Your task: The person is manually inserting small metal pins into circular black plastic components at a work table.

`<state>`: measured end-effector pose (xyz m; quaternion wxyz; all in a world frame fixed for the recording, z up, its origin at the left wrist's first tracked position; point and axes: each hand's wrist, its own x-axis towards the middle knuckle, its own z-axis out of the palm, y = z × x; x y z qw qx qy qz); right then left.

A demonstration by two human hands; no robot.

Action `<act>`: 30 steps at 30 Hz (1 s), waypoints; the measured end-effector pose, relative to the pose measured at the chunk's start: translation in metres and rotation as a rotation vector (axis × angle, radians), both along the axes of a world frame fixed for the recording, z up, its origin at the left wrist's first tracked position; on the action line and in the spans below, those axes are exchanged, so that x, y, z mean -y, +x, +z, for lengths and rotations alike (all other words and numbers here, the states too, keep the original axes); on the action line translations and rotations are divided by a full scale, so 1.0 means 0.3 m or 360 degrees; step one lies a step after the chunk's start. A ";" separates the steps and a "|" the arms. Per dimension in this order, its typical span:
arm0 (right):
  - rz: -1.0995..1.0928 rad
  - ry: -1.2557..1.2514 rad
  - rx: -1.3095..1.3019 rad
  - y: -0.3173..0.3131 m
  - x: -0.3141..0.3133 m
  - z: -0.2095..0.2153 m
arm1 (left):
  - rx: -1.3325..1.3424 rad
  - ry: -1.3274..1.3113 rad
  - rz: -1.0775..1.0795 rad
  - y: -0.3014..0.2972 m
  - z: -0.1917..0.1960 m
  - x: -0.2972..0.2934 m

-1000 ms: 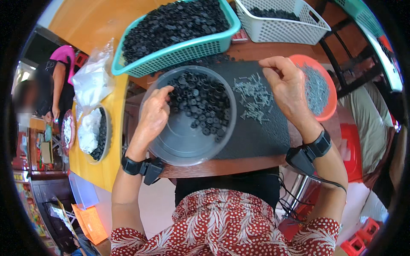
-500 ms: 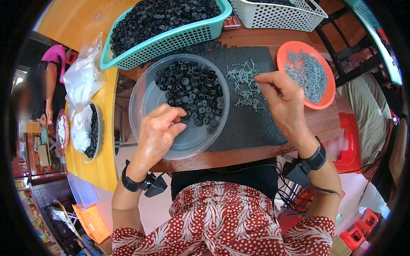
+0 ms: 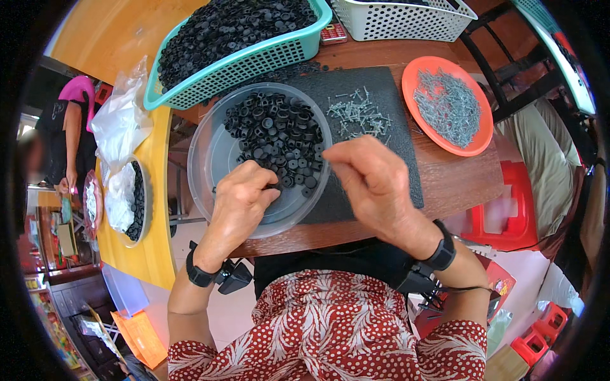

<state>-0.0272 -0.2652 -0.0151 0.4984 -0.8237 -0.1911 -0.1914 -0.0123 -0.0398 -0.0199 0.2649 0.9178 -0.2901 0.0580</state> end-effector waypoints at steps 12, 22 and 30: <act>0.0298 0.0775 -0.0741 -0.066 -0.201 0.012 | -0.0103 -0.0802 0.0115 -0.103 0.105 -0.002; 0.0351 0.1055 -0.0896 -0.085 -0.225 0.012 | -0.0461 -0.1479 0.0253 -0.130 0.056 -0.001; 0.0285 0.1149 -0.0832 -0.109 -0.238 0.020 | -0.0599 -0.1679 0.0427 -0.166 0.028 0.023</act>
